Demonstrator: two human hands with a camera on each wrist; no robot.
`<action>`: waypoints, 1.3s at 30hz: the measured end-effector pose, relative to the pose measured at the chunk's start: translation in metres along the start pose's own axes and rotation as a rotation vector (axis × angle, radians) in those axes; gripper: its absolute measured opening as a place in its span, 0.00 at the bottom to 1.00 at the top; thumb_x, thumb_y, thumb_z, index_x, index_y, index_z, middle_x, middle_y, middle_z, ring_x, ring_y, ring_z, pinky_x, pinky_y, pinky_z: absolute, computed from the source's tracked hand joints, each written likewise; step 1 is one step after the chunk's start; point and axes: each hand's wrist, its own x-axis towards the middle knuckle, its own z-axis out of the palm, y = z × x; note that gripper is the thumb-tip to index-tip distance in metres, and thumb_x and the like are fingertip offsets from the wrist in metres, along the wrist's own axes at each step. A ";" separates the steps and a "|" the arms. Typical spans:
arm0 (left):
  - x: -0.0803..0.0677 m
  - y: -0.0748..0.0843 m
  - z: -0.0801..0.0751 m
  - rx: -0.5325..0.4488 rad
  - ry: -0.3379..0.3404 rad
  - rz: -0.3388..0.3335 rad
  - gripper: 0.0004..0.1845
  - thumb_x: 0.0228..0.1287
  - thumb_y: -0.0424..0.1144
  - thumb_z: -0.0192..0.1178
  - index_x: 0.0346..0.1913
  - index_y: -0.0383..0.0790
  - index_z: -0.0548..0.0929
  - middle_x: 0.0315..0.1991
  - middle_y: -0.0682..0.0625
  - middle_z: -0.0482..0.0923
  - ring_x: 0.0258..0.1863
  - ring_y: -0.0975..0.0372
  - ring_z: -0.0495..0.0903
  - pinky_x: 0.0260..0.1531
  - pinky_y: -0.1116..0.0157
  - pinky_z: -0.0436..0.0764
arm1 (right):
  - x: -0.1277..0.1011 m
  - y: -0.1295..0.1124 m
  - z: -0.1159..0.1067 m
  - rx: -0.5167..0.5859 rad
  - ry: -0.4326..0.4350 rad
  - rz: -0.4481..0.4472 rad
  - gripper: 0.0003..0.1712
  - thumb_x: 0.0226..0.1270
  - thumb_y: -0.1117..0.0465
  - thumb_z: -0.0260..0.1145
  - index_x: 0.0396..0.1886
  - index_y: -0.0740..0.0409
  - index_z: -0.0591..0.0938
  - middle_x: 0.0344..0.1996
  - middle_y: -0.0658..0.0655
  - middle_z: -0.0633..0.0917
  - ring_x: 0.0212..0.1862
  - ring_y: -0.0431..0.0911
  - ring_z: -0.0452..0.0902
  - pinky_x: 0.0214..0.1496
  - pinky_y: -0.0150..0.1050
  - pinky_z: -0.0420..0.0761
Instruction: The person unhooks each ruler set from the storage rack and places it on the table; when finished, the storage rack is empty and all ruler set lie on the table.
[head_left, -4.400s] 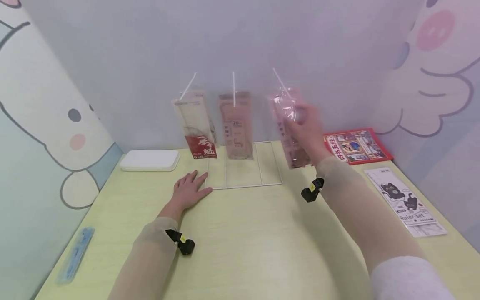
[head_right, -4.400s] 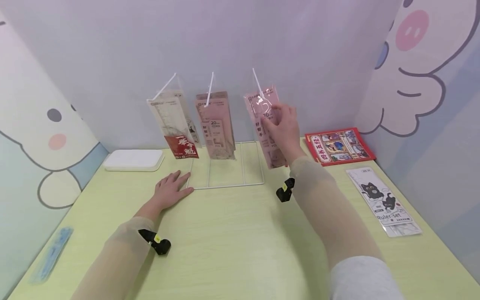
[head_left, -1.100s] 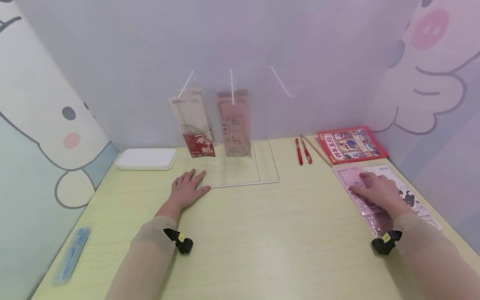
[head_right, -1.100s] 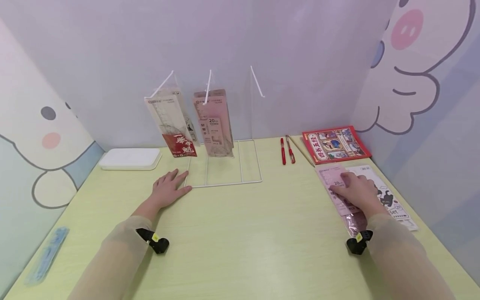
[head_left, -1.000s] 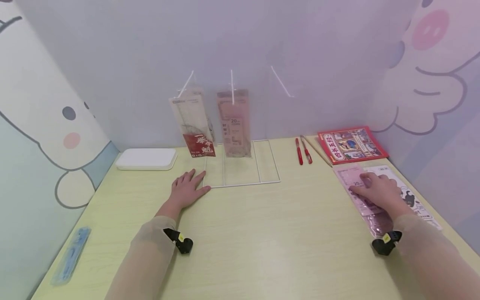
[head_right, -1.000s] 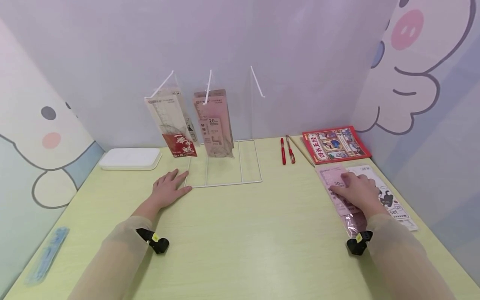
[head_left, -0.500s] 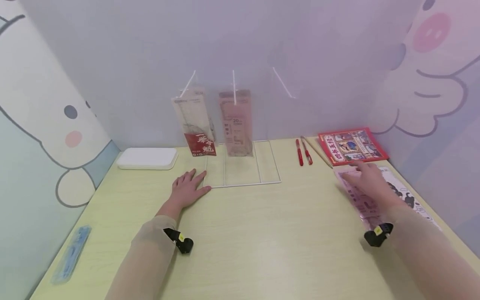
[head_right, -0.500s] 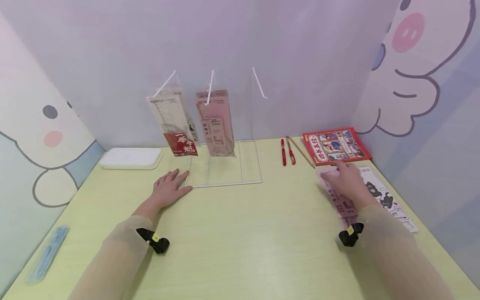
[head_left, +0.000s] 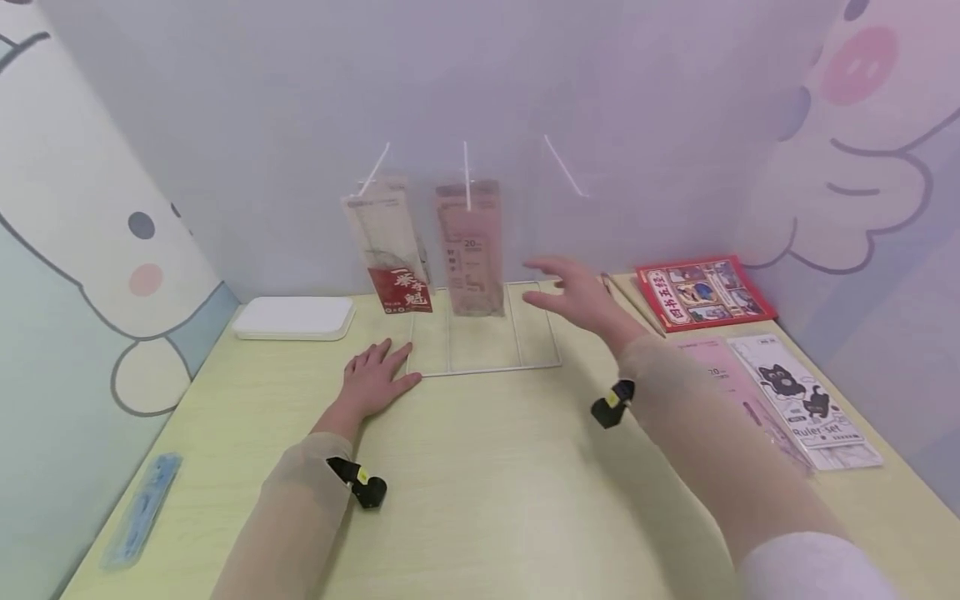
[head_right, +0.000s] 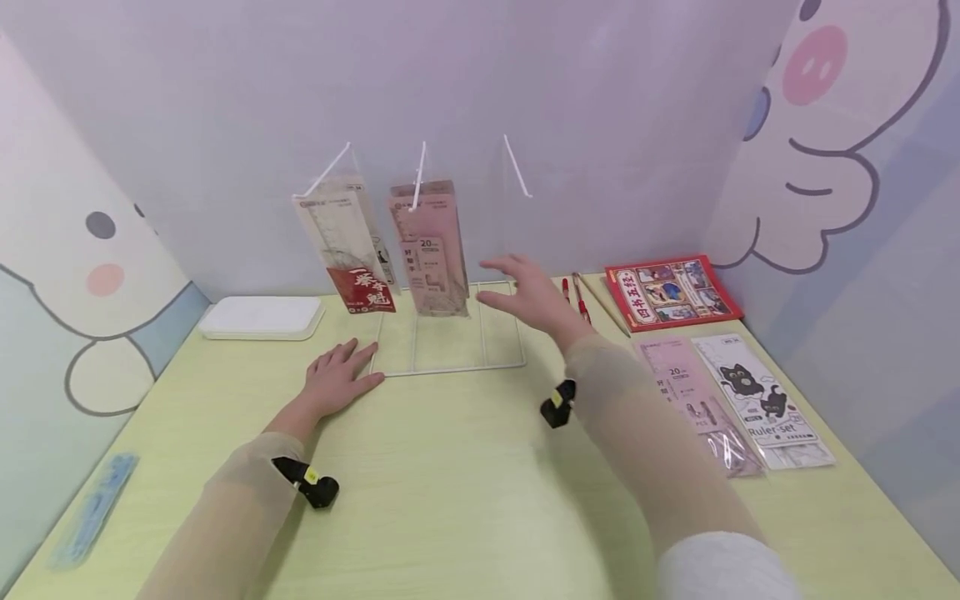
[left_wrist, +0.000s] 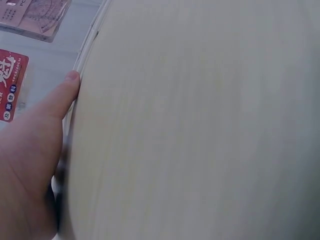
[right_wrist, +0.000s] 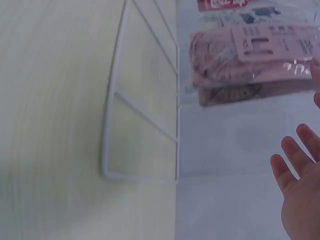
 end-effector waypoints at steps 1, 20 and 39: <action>0.000 0.001 0.000 -0.005 -0.001 0.000 0.39 0.64 0.67 0.43 0.73 0.51 0.57 0.72 0.37 0.46 0.69 0.38 0.43 0.61 0.37 0.43 | 0.007 -0.007 0.004 -0.009 0.003 -0.031 0.34 0.61 0.46 0.66 0.66 0.51 0.70 0.67 0.56 0.66 0.66 0.53 0.60 0.59 0.52 0.70; 0.000 0.006 -0.001 0.004 0.006 0.004 0.38 0.64 0.65 0.46 0.72 0.50 0.58 0.72 0.36 0.48 0.69 0.38 0.45 0.60 0.36 0.45 | 0.035 -0.035 0.025 0.275 0.177 0.027 0.30 0.62 0.54 0.66 0.63 0.51 0.71 0.57 0.50 0.74 0.57 0.44 0.69 0.57 0.46 0.71; 0.001 0.003 -0.001 0.017 -0.014 -0.006 0.39 0.65 0.66 0.44 0.73 0.50 0.56 0.72 0.36 0.46 0.68 0.37 0.44 0.60 0.37 0.44 | 0.033 -0.060 0.022 0.189 0.456 0.140 0.31 0.54 0.50 0.72 0.56 0.54 0.74 0.49 0.52 0.67 0.47 0.45 0.70 0.36 0.32 0.79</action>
